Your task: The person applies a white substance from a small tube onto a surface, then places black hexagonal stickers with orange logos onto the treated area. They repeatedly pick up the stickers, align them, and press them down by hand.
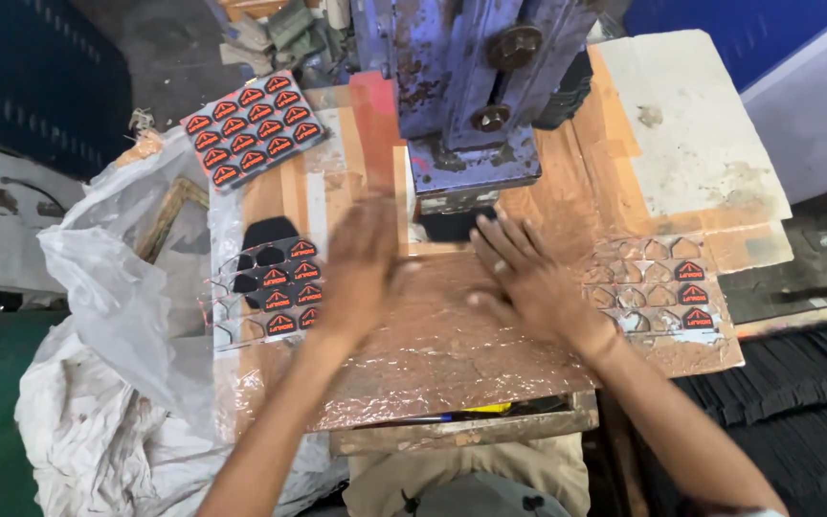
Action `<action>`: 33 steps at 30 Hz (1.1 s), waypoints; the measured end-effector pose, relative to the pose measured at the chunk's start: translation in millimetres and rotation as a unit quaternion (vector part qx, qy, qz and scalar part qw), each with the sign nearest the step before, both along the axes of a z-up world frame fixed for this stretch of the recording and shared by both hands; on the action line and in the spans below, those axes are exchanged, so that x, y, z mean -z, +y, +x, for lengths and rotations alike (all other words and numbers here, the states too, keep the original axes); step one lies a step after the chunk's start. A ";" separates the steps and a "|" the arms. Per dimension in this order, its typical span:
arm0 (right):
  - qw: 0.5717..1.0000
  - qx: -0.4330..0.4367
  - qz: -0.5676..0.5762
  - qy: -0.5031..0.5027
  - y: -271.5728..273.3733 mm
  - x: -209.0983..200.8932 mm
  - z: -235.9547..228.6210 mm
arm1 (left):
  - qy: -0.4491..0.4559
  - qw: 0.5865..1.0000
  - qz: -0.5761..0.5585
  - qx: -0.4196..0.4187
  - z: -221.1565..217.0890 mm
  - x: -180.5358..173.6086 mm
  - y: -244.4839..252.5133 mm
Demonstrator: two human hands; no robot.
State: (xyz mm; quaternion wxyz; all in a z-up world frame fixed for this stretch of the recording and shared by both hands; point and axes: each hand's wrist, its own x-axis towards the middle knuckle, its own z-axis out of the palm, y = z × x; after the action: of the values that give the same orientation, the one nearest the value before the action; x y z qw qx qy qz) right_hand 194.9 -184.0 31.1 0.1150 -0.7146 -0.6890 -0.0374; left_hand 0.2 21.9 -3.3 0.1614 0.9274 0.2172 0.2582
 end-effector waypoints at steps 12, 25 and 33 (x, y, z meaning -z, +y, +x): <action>0.999 -0.008 0.013 0.052 22.9 -4.1 36.1 | 0.068 0.994 0.047 0.075 23.9 3.0 -22.2; 0.996 0.015 0.072 0.043 11.4 1.2 29.0 | 0.053 0.995 0.024 0.082 20.9 -2.0 -31.8; 0.879 0.454 0.119 0.085 -224.7 16.3 77.5 | 0.033 0.996 0.005 0.084 17.5 0.4 -29.5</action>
State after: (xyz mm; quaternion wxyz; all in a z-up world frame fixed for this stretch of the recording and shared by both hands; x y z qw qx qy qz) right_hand 272.4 -408.7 14.8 0.2278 -0.9302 -0.2672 -0.1069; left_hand 17.7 -7.6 -3.7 0.1703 0.9513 0.1420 0.2141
